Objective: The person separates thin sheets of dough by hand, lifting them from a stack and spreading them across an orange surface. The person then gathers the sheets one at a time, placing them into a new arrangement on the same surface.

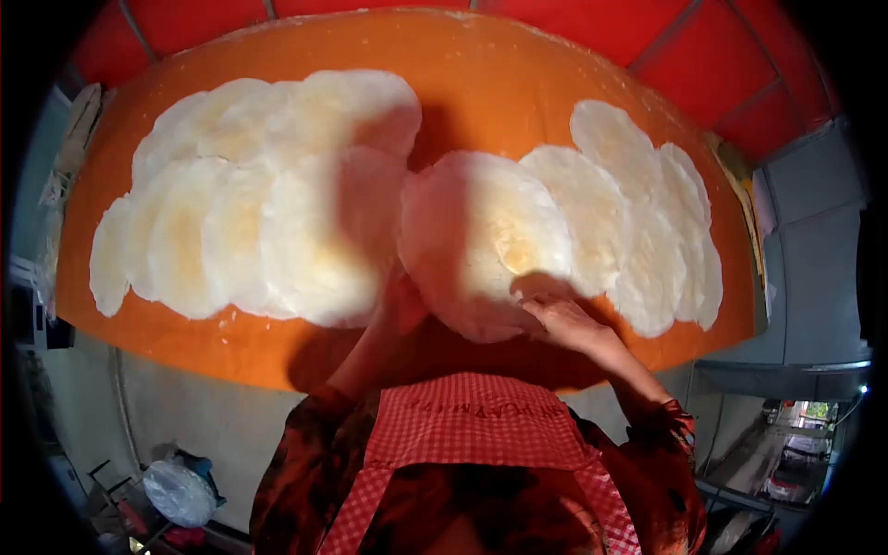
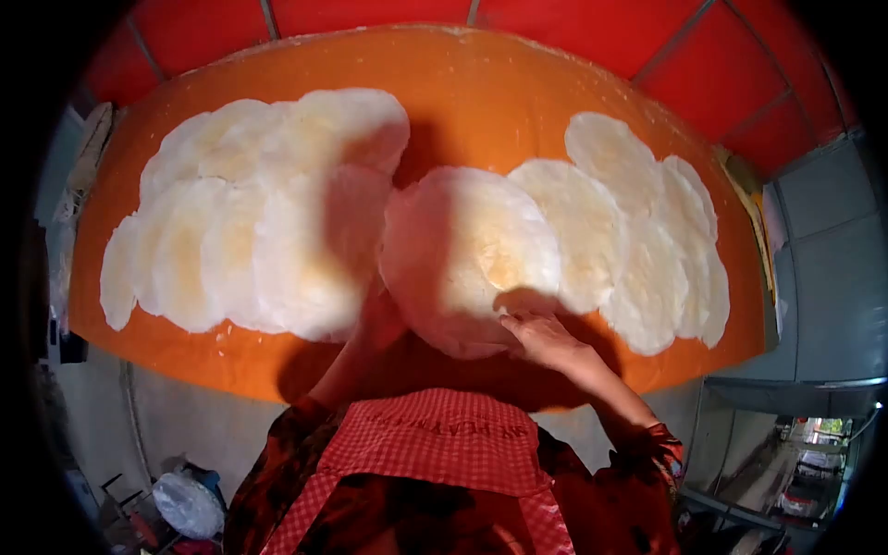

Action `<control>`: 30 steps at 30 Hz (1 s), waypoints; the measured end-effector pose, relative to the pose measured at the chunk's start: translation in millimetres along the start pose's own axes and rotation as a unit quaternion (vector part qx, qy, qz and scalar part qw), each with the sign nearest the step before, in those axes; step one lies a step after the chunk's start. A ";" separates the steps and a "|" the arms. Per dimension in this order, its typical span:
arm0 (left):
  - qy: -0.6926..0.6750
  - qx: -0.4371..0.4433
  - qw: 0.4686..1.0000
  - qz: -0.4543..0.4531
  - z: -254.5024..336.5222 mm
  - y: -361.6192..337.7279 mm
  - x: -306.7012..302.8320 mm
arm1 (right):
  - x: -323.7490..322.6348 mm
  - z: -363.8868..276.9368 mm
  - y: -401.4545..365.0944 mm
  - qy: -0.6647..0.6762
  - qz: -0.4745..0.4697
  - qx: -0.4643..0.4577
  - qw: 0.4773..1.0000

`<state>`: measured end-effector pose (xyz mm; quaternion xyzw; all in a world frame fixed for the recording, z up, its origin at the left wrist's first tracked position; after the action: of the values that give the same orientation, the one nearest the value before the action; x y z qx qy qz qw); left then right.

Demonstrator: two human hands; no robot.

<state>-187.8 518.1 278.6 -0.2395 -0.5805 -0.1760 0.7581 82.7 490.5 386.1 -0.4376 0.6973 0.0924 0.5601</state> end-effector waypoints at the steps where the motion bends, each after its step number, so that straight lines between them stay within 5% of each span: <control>1: 0.046 0.010 0.998 0.032 -8.1 -0.5 -1.0 | 4.7 -8.6 -2.2 0.064 0.035 0.014 0.997; 5: 0.043 -0.034 0.998 -0.024 -20.4 -11.3 14.3 | 25.6 -51.6 26.4 0.181 0.208 0.029 0.961; 12: -0.001 -0.090 0.994 -0.057 -23.8 -12.9 -4.4 | 50.5 -78.7 82.2 -0.019 0.418 -0.018 0.908; 15: 0.016 -0.116 0.993 0.028 -23.1 -15.8 -15.1 | 43.5 -65.8 83.5 0.142 0.381 -0.009 0.913; 17: 0.064 -0.121 0.985 0.102 -23.3 -14.3 -16.9 | 30.3 -63.4 77.7 0.035 0.393 -0.041 0.918; 18: 0.093 -0.117 0.980 0.134 -25.4 -13.6 -17.2 | 15.0 -51.0 74.1 0.096 0.436 -0.033 0.894; 19: 0.120 -0.113 0.972 0.168 -28.1 -13.3 -18.2 | 9.3 -21.3 75.4 0.178 0.439 0.056 0.879; 21: 0.140 -0.099 0.963 0.207 -32.1 -11.8 -22.9 | -70.3 -24.9 51.7 0.082 0.441 0.186 0.874; 22: 0.151 -0.091 0.958 0.228 -32.0 -10.4 -25.5 | -85.9 -3.5 41.3 0.089 0.455 0.183 0.867; 25: 0.141 -0.078 0.957 0.242 -31.1 -10.2 -17.4 | -154.8 -72.6 13.7 -0.077 0.510 0.077 0.853; 28: 0.126 -0.076 0.964 0.221 -27.9 -8.8 -1.4 | -110.2 -90.8 40.4 -0.091 0.509 -0.013 0.856; 30: 0.113 -0.076 0.966 0.220 -29.1 -7.4 1.5 | -46.8 -78.0 71.8 -0.066 0.439 0.013 0.896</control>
<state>-168.3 495.5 275.1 -0.3967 -0.4087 -0.0750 0.8185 -23.7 509.1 428.2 -0.0728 0.7811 0.3489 0.5127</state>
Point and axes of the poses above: each hand's wrist, its own y-axis towards the middle knuckle, its own x-axis out of the palm, z = x × y, the point moved 3 cm from there along y, towards the middle knuckle, and after that the axes turned 9 degrees about -x, right-handed, at the moved point
